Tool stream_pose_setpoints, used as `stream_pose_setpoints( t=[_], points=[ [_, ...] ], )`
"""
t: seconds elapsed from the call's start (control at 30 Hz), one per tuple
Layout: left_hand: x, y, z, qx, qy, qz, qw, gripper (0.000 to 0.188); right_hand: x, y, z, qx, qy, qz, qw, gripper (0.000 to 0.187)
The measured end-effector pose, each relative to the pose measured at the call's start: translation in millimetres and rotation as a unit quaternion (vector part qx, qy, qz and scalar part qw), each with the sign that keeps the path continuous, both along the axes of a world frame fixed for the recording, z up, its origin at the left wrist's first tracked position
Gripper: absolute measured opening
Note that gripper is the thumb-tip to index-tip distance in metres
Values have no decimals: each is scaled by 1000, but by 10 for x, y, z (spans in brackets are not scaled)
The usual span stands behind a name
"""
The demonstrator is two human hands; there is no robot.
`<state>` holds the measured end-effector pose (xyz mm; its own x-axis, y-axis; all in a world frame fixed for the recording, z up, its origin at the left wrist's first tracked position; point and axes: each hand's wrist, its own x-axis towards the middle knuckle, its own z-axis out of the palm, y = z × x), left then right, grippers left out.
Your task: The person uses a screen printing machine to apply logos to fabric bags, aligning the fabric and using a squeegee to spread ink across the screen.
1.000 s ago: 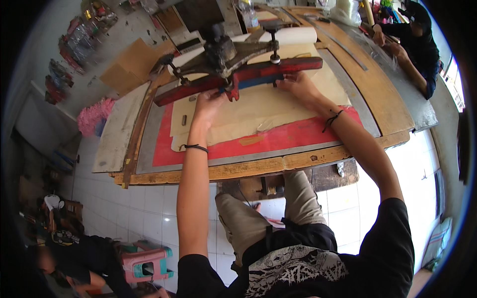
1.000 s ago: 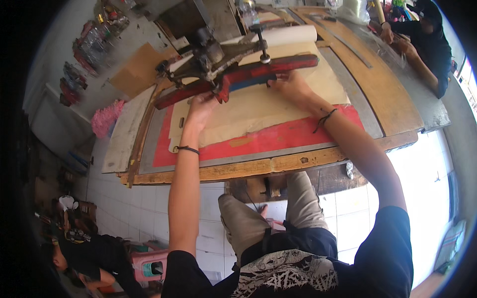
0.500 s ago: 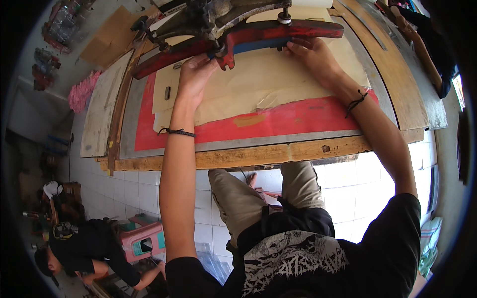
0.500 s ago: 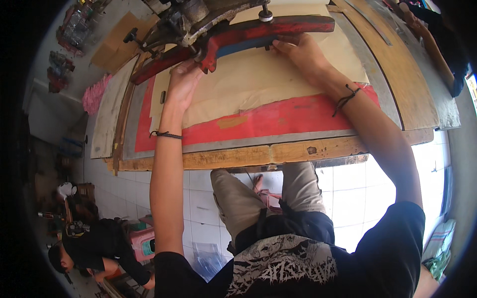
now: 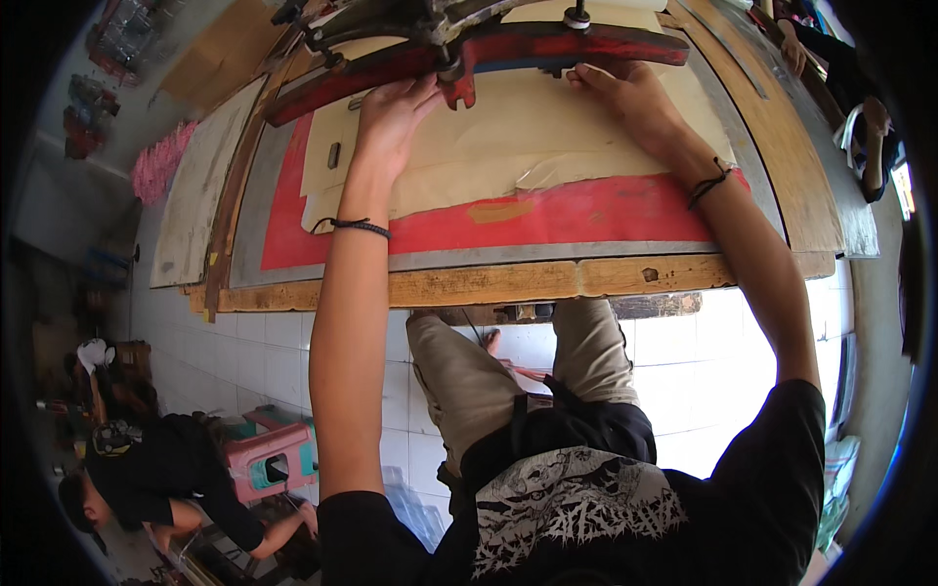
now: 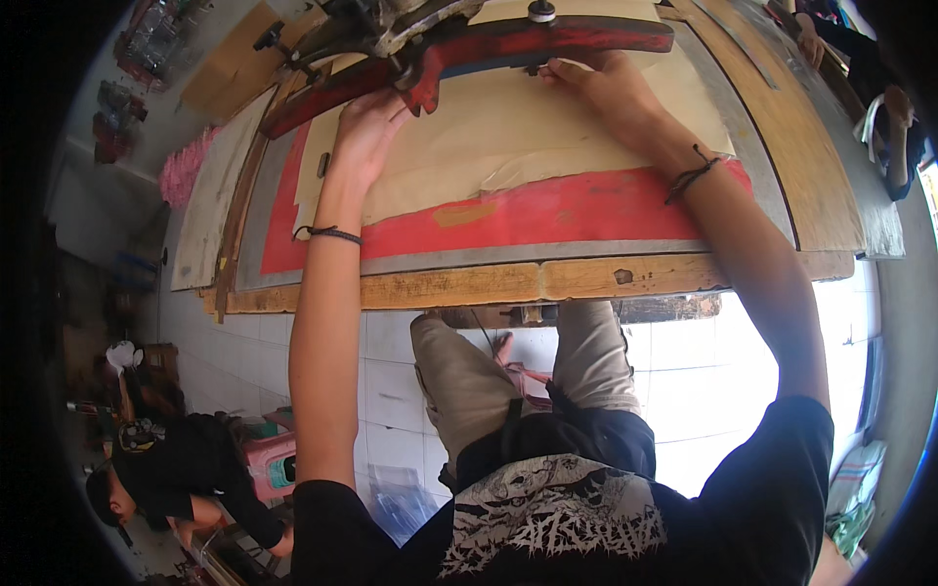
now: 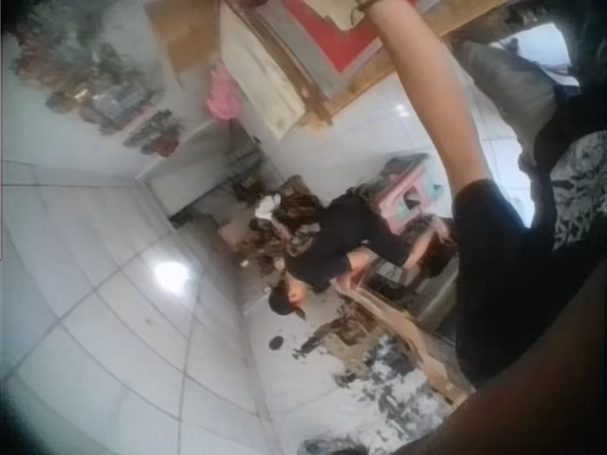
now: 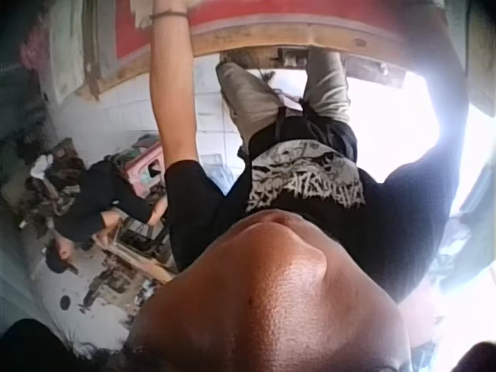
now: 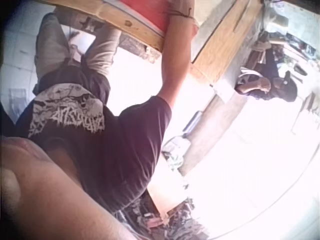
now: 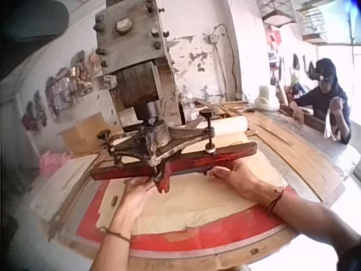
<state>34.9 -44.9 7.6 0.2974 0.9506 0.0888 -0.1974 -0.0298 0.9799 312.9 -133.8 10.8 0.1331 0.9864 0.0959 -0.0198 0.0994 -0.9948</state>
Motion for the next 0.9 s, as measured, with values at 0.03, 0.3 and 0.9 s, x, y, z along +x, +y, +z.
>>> stream_pose_setpoints(
  t=[0.03,0.3,0.9],
  points=[
    [2,10,-5,2,-7,-5,1000,20,16,2,-5,-16,7,5,1000,27],
    [7,51,-19,19,-138,27,990,48,3,-57,53,59,-34,62,996,35],
    [99,30,-43,-14,-73,-25,997,22,-7,-30,25,15,-21,61,998,32]
  ],
)
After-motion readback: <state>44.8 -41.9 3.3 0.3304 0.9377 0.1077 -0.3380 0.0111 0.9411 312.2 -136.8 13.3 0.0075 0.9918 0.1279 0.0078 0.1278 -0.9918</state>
